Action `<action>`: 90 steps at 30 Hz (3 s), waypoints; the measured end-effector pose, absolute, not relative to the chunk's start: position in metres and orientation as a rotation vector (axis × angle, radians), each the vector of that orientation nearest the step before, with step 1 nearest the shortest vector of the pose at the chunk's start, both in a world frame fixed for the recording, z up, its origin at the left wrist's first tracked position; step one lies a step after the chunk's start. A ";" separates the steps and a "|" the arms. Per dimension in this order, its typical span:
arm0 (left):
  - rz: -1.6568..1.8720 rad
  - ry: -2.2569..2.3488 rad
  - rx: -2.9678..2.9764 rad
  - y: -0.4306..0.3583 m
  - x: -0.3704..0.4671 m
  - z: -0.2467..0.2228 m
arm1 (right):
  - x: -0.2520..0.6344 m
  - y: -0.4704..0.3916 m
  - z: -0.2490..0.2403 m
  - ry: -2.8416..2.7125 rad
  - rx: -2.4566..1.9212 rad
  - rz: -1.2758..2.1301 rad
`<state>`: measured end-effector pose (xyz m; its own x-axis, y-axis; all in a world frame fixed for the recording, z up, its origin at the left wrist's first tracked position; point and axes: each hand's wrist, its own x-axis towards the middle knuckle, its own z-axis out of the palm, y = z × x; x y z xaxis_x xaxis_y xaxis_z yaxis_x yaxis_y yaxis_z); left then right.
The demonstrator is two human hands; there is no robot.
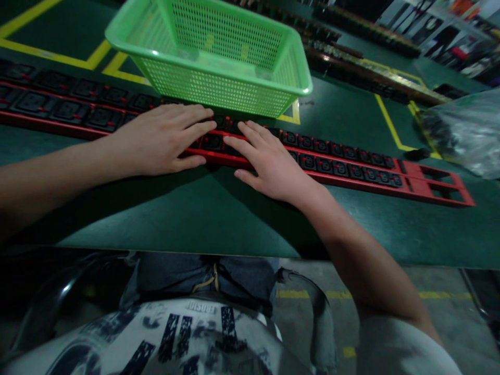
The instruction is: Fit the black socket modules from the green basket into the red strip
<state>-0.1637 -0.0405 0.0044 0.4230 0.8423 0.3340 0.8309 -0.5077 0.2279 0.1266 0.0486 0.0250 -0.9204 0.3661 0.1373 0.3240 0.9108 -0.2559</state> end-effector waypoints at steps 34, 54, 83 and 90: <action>0.585 1.563 2.647 -0.041 -0.163 0.004 | 0.127 0.049 0.025 -2.896 -0.511 0.327; 0.619 1.550 2.629 -0.041 -0.164 0.005 | 0.126 0.049 0.026 -2.885 -0.528 0.360; 0.582 1.588 2.640 -0.043 -0.162 0.007 | 0.127 0.052 0.022 -2.898 -0.479 0.299; 0.580 1.586 2.635 -0.042 -0.163 0.007 | 0.128 0.051 0.022 -2.901 -0.487 0.296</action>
<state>-0.1626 -0.0416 0.0067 0.4179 0.8554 0.3059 0.8511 -0.4865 0.1975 0.1279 0.0513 0.0223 -0.9290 0.3392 0.1480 0.3023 0.9262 -0.2253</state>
